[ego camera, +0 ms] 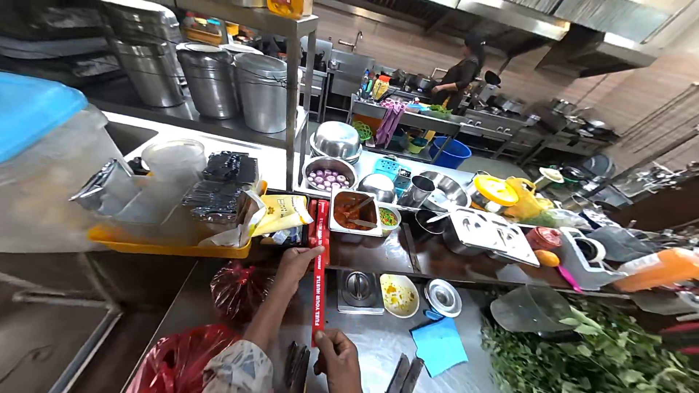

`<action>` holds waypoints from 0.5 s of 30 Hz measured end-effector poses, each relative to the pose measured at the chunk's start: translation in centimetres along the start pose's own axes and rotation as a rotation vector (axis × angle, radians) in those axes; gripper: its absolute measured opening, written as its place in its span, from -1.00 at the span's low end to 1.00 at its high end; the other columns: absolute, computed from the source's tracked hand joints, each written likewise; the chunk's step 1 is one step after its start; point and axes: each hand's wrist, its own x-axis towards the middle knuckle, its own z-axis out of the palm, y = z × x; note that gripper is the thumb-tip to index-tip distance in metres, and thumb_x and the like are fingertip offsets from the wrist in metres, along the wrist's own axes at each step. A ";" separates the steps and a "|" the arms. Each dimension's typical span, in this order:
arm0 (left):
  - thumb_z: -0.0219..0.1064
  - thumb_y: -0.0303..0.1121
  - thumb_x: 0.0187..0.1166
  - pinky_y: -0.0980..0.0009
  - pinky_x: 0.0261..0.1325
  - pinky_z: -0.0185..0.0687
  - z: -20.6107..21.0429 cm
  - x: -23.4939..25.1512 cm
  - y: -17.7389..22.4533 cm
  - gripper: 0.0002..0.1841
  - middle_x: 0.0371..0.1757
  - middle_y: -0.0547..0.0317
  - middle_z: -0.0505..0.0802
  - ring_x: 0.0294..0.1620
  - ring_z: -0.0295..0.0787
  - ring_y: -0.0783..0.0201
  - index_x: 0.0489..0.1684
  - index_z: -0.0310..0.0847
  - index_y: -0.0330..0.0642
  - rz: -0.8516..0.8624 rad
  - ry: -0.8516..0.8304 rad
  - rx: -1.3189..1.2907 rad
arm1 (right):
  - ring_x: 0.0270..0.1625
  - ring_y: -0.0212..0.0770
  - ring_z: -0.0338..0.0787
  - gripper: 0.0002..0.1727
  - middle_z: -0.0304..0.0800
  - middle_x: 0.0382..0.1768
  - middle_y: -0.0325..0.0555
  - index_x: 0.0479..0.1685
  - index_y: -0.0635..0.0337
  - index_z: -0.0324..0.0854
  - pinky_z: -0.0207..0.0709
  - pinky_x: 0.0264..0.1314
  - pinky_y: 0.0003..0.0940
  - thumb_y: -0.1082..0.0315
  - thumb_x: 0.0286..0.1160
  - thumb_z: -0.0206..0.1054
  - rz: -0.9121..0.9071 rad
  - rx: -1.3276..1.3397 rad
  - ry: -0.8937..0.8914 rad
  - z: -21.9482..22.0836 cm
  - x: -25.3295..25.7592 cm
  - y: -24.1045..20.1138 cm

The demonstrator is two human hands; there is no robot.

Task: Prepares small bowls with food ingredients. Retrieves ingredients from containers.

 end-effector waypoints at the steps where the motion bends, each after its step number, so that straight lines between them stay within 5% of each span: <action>1: 0.58 0.01 0.43 0.06 -0.04 0.69 0.0 0.0 0.3 -0.55 -0.24 -0.05 0.87 -0.22 0.78 0.09 -0.14 0.83 -0.30 0.028 0.034 0.140 | -0.61 -0.28 0.54 -0.76 0.60 -0.56 -0.11 -0.24 0.32 0.67 0.59 -0.48 -0.30 0.27 0.61 0.39 0.042 0.012 -0.014 -0.4 0.8 0.5; 6: 0.37 0.14 0.52 -0.50 0.07 0.54 0.3 -2.1 2.1 -0.52 -0.07 -0.28 0.87 0.06 0.79 -0.35 -0.09 0.85 -0.15 0.164 0.182 0.896 | -0.52 -0.32 0.59 -0.73 0.62 -0.51 -0.17 -0.15 0.28 0.66 0.60 -0.37 -0.34 0.20 0.68 0.33 0.186 0.017 -0.077 -1.1 2.0 0.1; 9: 0.33 0.06 0.62 -0.59 0.05 0.46 0.2 -4.3 0.3 -0.51 -0.06 -0.43 0.82 0.07 0.73 -0.48 -0.09 0.80 -0.28 0.223 0.144 0.955 | -0.49 -0.39 0.60 -0.77 0.63 -0.47 -0.20 -0.08 0.26 0.66 0.60 -0.34 -0.45 0.24 0.72 0.30 0.237 -0.003 -0.136 -2.9 -0.3 -1.2; 11: 0.38 0.04 0.63 -0.42 0.12 0.57 0.9 -5.7 -1.8 -0.55 -0.07 -0.28 0.85 -0.01 0.79 -0.26 -0.03 0.82 -0.26 0.265 0.080 0.725 | -0.50 -0.38 0.60 -0.75 0.64 -0.46 -0.16 -0.06 0.31 0.68 0.57 -0.38 -0.46 0.24 0.70 0.31 0.174 -0.031 -0.179 -5.5 -2.6 -1.2; 13: 0.38 -0.07 0.65 0.02 0.03 0.75 3.1 -8.7 -4.6 -0.65 -0.13 0.01 0.88 -0.20 0.82 0.13 -0.02 0.80 -0.21 0.275 -0.057 0.428 | -0.43 -0.30 0.67 -0.69 0.72 -0.39 -0.09 -0.03 0.32 0.71 0.63 -0.32 -0.38 0.19 0.68 0.34 0.112 -0.101 -0.194 -9.4 -6.2 0.1; 15: 0.36 -0.25 0.68 0.16 -0.02 0.81 6.3 -11.9 -7.9 -0.76 -0.13 0.06 0.91 -0.22 0.84 0.22 -0.04 0.78 -0.27 0.245 -0.249 0.213 | -0.39 -0.25 0.73 -0.68 0.78 -0.35 -0.07 -0.06 0.30 0.75 0.68 -0.27 -0.31 0.16 0.68 0.35 0.060 -0.147 -0.134 -13.8 -11.0 2.9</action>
